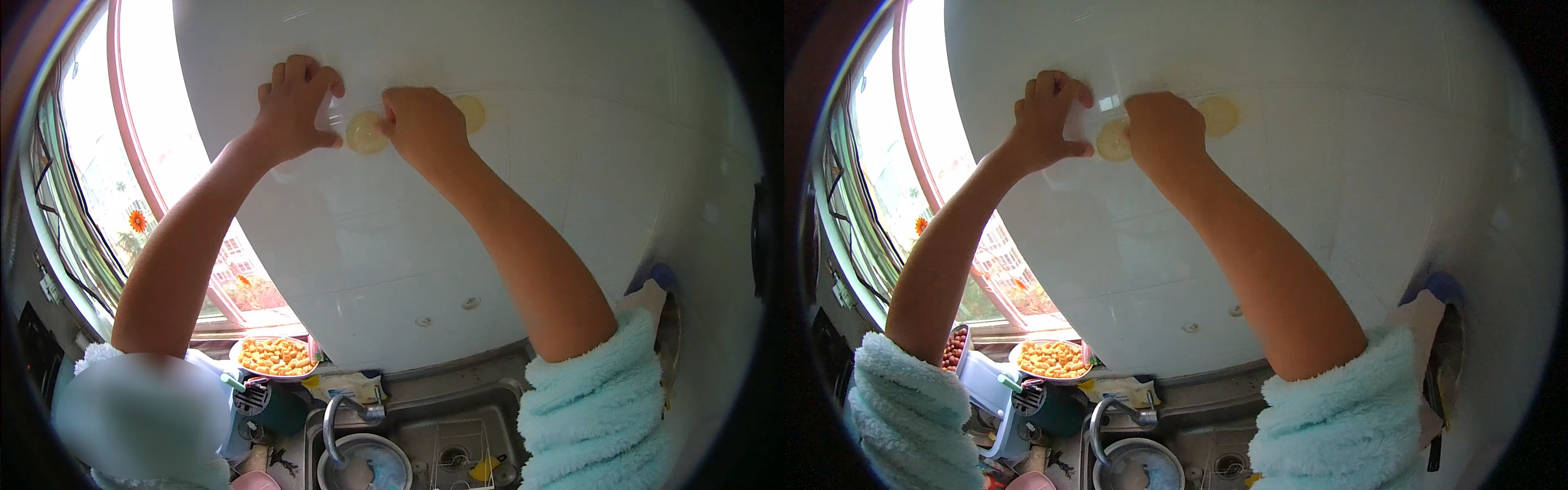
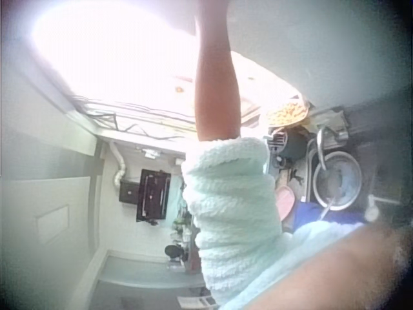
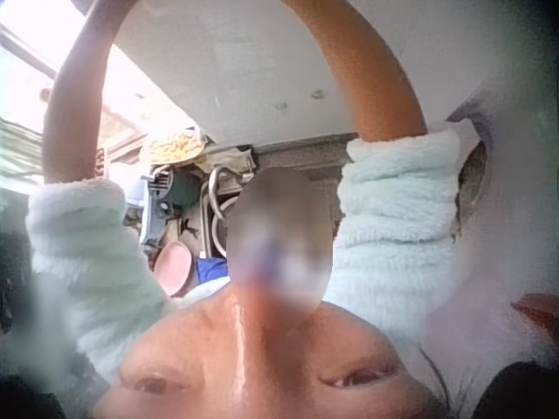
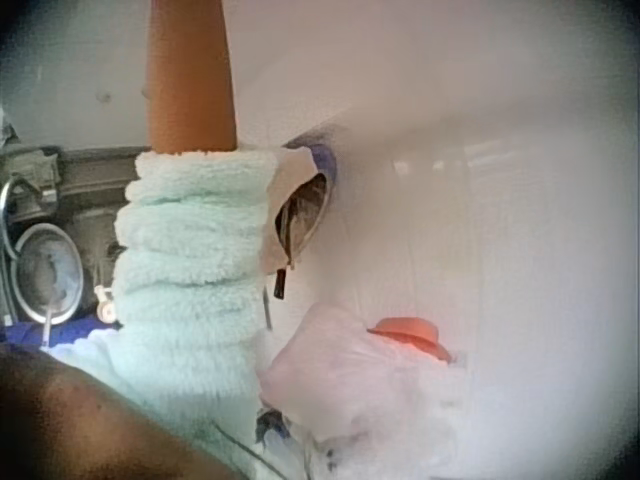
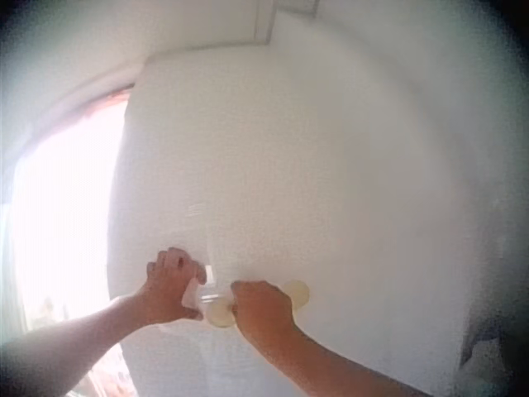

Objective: The person removes a white plastic wall rack from a tiled wall, cleans the adhesive residue with a knife, and reattaches the rack using new adhesive pads. The person uses a knife to scrape the wall and handles the rack and adhesive pads by hand.

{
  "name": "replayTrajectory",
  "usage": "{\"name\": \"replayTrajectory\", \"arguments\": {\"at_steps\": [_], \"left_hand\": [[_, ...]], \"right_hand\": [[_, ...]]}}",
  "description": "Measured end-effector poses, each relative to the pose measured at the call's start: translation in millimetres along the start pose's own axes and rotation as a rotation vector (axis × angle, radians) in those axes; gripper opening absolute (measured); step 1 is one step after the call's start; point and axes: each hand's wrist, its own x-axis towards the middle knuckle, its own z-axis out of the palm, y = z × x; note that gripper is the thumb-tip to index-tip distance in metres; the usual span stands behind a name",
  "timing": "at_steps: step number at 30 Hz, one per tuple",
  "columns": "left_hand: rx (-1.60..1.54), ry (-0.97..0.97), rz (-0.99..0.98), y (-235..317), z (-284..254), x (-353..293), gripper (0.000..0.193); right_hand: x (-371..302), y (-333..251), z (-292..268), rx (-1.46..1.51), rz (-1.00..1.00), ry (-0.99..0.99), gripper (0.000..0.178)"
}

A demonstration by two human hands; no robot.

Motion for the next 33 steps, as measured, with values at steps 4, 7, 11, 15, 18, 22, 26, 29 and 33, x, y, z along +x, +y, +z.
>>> {"name": "replayTrajectory", "arguments": {"at_steps": [4, 7, 11, 15, 18, 22, 26, 29, 33], "left_hand": [[0.017, -0.07, -0.042, 4.5, -5.2, 3.2, 0.069], [0.043, -0.042, -0.07, 9.8, -4.6, 5.9, 0.069], [0.056, -0.028, -0.096, 11.9, -1.0, 5.7, 0.069], [0.043, 0.065, -0.039, 9.6, 10.8, -2.3, 0.065], [0.03, 0.126, 0.006, 7.4, 19.5, -8.4, 0.064], [0.007, 0.092, 0.021, 9.5, 19.5, -13.6, 0.066], [0.036, 0.024, -0.018, 17.5, 14.1, -14.7, 0.069], [0.026, 0.025, -0.049, 22.8, 13.2, -13.6, 0.07], [0.034, 0.039, -0.047, 24.9, 15.3, -11.3, 0.07]], "right_hand": [[-8.0, 14.6, -2.1, 0.089, -0.016, -0.013, 0.029], [0.9, 15.1, -6.7, 0.183, 0.016, 0.018, 0.028], [4.6, 9.1, -8.8, 0.227, 0.055, -0.011, 0.029], [4.2, 9.1, -0.2, 0.195, 0.146, -0.112, 0.019], [0.4, 8.7, 12.7, 0.101, 0.009, 0.057, 0.014], [-5.6, 10.3, 17.9, 0.32, 0.131, 0.016, 0.013], [-26.7, 8.5, 19.3, 0.317, 0.086, 0.048, 0.023], [-35.0, 11.2, 16.2, 0.387, 0.125, 0.001, 0.023], [-33.4, 14.9, 9.9, 0.615, 0.241, -0.092, 0.022]]}}
